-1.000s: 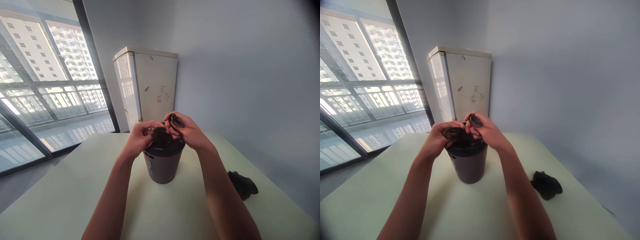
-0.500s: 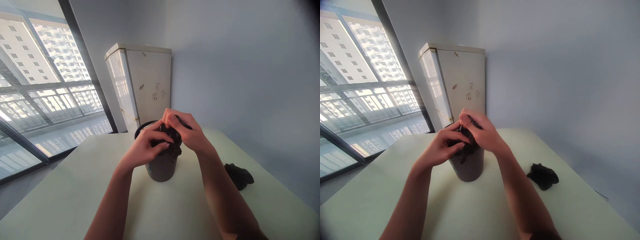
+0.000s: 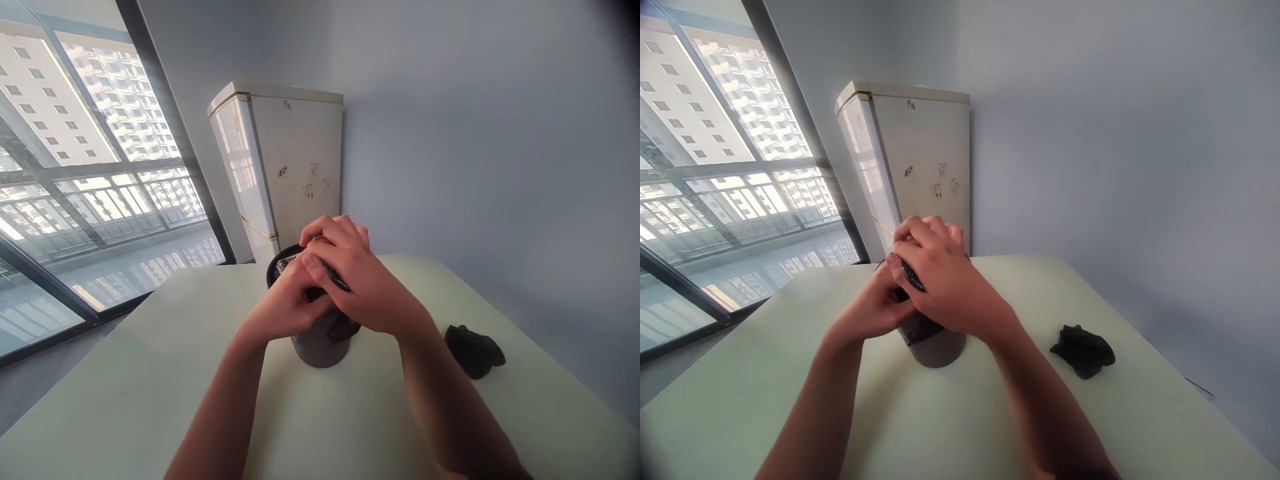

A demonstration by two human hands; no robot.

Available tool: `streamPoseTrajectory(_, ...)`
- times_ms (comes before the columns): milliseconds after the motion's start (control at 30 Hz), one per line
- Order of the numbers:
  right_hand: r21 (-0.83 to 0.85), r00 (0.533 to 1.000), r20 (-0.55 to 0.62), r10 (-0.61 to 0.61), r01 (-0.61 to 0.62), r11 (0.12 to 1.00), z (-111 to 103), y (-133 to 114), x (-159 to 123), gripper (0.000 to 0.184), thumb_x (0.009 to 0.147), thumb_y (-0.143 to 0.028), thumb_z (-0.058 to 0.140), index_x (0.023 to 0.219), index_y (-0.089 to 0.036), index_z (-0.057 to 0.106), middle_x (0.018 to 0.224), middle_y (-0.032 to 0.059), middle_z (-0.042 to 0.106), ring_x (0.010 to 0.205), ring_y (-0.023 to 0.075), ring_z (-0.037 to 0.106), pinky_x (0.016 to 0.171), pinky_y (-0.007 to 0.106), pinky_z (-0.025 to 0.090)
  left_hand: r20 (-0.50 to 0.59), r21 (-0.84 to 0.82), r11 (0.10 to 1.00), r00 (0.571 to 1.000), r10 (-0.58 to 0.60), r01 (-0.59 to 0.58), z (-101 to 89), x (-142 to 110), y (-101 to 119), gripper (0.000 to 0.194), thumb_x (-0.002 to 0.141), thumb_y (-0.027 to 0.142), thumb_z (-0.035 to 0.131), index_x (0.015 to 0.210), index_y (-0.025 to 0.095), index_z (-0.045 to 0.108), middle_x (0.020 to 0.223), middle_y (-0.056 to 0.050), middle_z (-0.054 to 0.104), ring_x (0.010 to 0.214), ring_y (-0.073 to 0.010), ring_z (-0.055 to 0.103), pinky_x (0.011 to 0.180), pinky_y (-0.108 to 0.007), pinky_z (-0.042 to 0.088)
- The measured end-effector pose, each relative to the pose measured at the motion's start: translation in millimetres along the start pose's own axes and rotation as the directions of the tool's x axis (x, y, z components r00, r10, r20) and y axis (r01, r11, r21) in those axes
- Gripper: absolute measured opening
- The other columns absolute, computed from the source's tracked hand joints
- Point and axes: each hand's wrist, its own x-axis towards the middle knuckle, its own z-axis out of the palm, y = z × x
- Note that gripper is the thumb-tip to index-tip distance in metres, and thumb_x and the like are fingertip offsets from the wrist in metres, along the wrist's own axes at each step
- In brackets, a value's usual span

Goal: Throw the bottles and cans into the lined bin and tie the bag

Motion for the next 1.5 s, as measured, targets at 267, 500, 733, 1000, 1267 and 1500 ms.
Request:
streamPoseTrajectory(267, -0.033, 0.995, 0.067, -0.075, 0.077, 0.996, 2.3, 3.4, -7.8, 0.021, 0.109, -0.035, 0.040, 0.115, -0.021, 0.056, 0.142, 0.0142, 0.056, 0.136, 0.0312, 0.046, 0.115, 0.057, 0.037, -0.043, 0.026, 0.990, 0.990, -0.136, 0.137, -3.3, -1.6, -3.2, 0.015, 0.070, 0.003, 0.066, 0.071, 0.017, 0.060, 0.075, -0.001, 0.057, 0.069, -0.0132, 0.047, 0.057, -0.025, 0.038)
streamPoseTrajectory(500, 0.011, 0.993, 0.051, -0.109, 0.108, 0.994, -0.1, 5.1, -10.7, 0.020, 0.106, -0.026, 0.039, 0.110, -0.021, 0.057, 0.133, 0.0140, 0.060, 0.129, 0.0305, 0.048, 0.113, 0.056, 0.036, -0.022, -0.096, 0.978, 0.982, -0.187, 0.184, -0.2, -1.6, 2.5, 0.021, 0.062, 0.004, 0.070, 0.057, 0.017, 0.054, 0.055, 0.002, 0.045, 0.057, -0.0097, 0.037, 0.049, -0.024, 0.027)
streamPoseTrajectory(733, 0.506, 0.982, 0.184, 0.043, -0.132, 0.852, -9.5, 27.4, -5.5, 0.039, 0.103, -0.060, 0.052, 0.121, -0.025, 0.053, 0.120, 0.0062, 0.065, 0.110, 0.0231, 0.059, 0.094, 0.038, 0.049, -0.140, -0.243, 0.947, 0.959, -0.246, 0.208, 3.8, 0.4, 3.2, 0.021, 0.075, 0.017, 0.082, 0.063, 0.016, 0.064, 0.061, -0.001, 0.052, 0.058, -0.0115, 0.044, 0.050, -0.024, 0.032)
streamPoseTrajectory(1000, 0.669, 0.926, 0.330, 0.183, -0.366, 0.647, -1.2, 42.8, -0.3, 0.051, 0.098, -0.074, 0.050, 0.108, -0.025, 0.061, 0.094, 0.0014, 0.070, 0.089, 0.0192, 0.064, 0.080, 0.032, 0.049, -0.536, -0.255, 0.946, 0.785, -0.310, 0.199, 8.3, 10.1, 10.3, 0.008, 0.082, 0.013, 0.081, 0.078, 0.019, 0.076, 0.067, 0.003, 0.066, 0.058, -0.0103, 0.056, 0.052, -0.021, 0.042)
streamPoseTrajectory(1267, 0.650, 0.911, 0.404, 0.078, -0.346, 0.677, -3.5, 53.4, 2.4, 0.016, 0.103, -0.034, 0.055, 0.104, -0.023, 0.066, 0.085, -0.0011, 0.070, 0.084, 0.0155, 0.064, 0.081, 0.029, 0.046, -0.671, -0.113, 0.971, 0.705, -0.230, 0.209, 9.7, 11.5, 6.3, 0.005, 0.087, 0.017, 0.075, 0.086, 0.018, 0.080, 0.066, 0.001, 0.068, 0.052, -0.0092, 0.057, 0.049, -0.020, 0.044)
streamPoseTrajectory(1500, 0.759, 0.918, 0.251, 0.307, -0.383, 0.526, 8.2, 61.1, 8.9, 0.018, 0.098, -0.031, 0.055, 0.089, -0.018, 0.065, 0.074, -0.0004, 0.066, 0.069, 0.0138, 0.059, 0.073, 0.029, 0.047, -0.592, -0.237, 0.947, 0.741, -0.317, 0.216, -5.4, 10.8, -0.1, 0.010, 0.080, 0.022, 0.075, 0.089, 0.020, 0.077, 0.067, 0.001, 0.070, 0.043, -0.0043, 0.044, 0.039, -0.017, 0.034)
